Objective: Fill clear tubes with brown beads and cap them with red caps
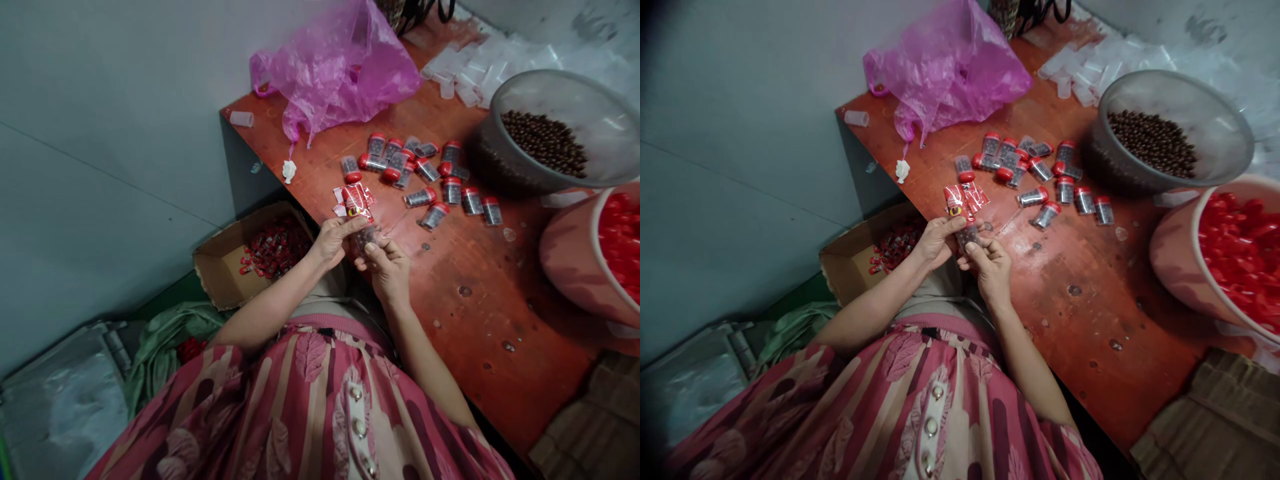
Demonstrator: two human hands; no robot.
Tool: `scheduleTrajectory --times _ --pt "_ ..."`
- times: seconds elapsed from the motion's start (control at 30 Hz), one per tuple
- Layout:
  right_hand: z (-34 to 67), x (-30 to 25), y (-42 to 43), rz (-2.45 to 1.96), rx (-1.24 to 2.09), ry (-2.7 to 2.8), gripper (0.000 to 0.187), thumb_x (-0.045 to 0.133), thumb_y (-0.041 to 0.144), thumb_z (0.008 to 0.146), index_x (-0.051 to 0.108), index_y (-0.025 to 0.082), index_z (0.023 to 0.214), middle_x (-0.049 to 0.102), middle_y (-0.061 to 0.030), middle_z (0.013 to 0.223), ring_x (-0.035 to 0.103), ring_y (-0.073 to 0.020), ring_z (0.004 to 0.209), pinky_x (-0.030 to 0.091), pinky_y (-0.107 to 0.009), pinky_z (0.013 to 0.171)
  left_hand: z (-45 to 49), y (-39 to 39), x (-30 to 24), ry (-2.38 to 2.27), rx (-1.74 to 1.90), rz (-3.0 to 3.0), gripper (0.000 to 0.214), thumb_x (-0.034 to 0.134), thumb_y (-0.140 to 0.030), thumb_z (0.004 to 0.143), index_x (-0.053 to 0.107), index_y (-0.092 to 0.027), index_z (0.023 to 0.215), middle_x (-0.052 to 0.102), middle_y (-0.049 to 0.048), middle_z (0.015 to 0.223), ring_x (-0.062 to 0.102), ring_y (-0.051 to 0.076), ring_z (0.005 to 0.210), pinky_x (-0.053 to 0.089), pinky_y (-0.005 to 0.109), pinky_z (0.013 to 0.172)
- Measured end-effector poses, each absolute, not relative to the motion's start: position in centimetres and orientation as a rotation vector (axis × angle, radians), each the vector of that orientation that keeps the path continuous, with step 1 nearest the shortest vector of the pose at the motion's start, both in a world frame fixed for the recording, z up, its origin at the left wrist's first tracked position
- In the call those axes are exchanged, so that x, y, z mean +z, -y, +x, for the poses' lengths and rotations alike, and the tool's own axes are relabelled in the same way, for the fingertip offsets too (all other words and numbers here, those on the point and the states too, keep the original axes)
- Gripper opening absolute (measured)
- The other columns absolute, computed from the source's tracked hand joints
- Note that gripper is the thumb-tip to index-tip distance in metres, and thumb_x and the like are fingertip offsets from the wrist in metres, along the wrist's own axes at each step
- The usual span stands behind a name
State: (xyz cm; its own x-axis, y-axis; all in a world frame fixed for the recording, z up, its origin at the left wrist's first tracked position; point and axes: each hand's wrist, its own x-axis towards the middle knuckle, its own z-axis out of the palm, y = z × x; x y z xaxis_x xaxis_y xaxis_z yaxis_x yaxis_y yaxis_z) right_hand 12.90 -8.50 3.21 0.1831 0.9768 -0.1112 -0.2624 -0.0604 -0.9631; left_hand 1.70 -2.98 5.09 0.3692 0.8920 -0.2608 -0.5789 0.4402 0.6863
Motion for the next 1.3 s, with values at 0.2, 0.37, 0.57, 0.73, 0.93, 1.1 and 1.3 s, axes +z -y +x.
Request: scheduleTrajectory --times 0.2,0.37,0.57,0.73,0.93,1.1,1.3 --pt "12.7 2.9 8.1 -1.245 0.949 0.95 0.03 0.075 0.041 0.074 0.061 0.02 0.09 0.069 0.0014 0.073 0.064 -0.0122 0.057 0.057 -0.027 0.057 2.7 3.9 4.9 -0.726 1.069 0.511 0.035 0.089 -0.036 0.051 0.067 -0.011 0.064 0.064 0.0006 0.057 0.051 0.007 0.045 0.038 0.021 0.045" --pt "13.4 3.0 7.2 -1.107 1.187 0.838 0.039 0.08 0.038 0.065 0.048 0.022 0.082 0.064 0.0077 0.058 0.062 -0.0116 0.046 0.055 -0.024 0.048 2.4 4.1 4.6 -0.703 0.967 0.562 0.04 0.089 -0.041 0.052 0.065 -0.011 0.063 0.057 -0.0016 0.052 0.046 0.006 0.042 0.036 0.022 0.044" --pt "13.9 3.4 6.2 -1.087 1.326 1.034 0.055 0.084 0.036 0.056 0.036 0.025 0.08 0.055 0.0138 0.046 0.051 -0.0094 0.032 0.04 -0.017 0.033 0.7 4.8 4.7 -0.61 0.82 0.575 0.035 0.087 -0.036 0.058 0.067 -0.008 0.064 0.062 0.0032 0.058 0.058 0.013 0.054 0.048 0.027 0.06" --pt "13.5 3.5 6.5 -1.106 1.386 1.047 0.053 0.082 0.038 0.06 0.039 0.025 0.089 0.063 0.0103 0.057 0.057 -0.0104 0.04 0.044 -0.018 0.037 -2.4 6.3 3.3 -0.774 1.146 0.35 0.032 0.084 -0.034 0.066 0.071 -0.012 0.085 0.073 0.0105 0.098 0.068 0.02 0.091 0.053 0.032 0.086" --pt "15.0 3.5 6.8 -1.204 1.212 1.039 0.034 0.072 0.043 0.075 0.048 0.021 0.086 0.064 0.0062 0.058 0.057 -0.0097 0.04 0.044 -0.018 0.038 -5.2 6.5 0.7 -1.354 1.469 0.632 0.046 0.078 -0.04 0.073 0.066 -0.024 0.115 0.052 0.0084 0.144 0.051 0.023 0.131 0.041 0.036 0.108" --pt "14.5 3.7 6.9 -1.251 1.227 1.096 0.031 0.07 0.045 0.078 0.051 0.02 0.084 0.064 0.0054 0.06 0.057 -0.0078 0.043 0.044 -0.016 0.04 -3.5 1.1 1.5 -1.463 1.153 1.964 0.042 0.067 -0.041 0.084 0.065 -0.025 0.122 0.06 0.0067 0.135 0.043 0.026 0.137 0.028 0.046 0.118" --pt "14.8 3.9 7.2 -1.269 1.295 1.131 0.03 0.071 0.044 0.077 0.053 0.02 0.083 0.064 0.0045 0.061 0.057 -0.0083 0.045 0.045 -0.017 0.041 -1.2 -3.4 0.9 -1.568 0.777 2.38 0.028 0.06 -0.034 0.089 0.07 -0.029 0.114 0.057 0.0026 0.139 0.036 0.031 0.142 0.02 0.058 0.118"
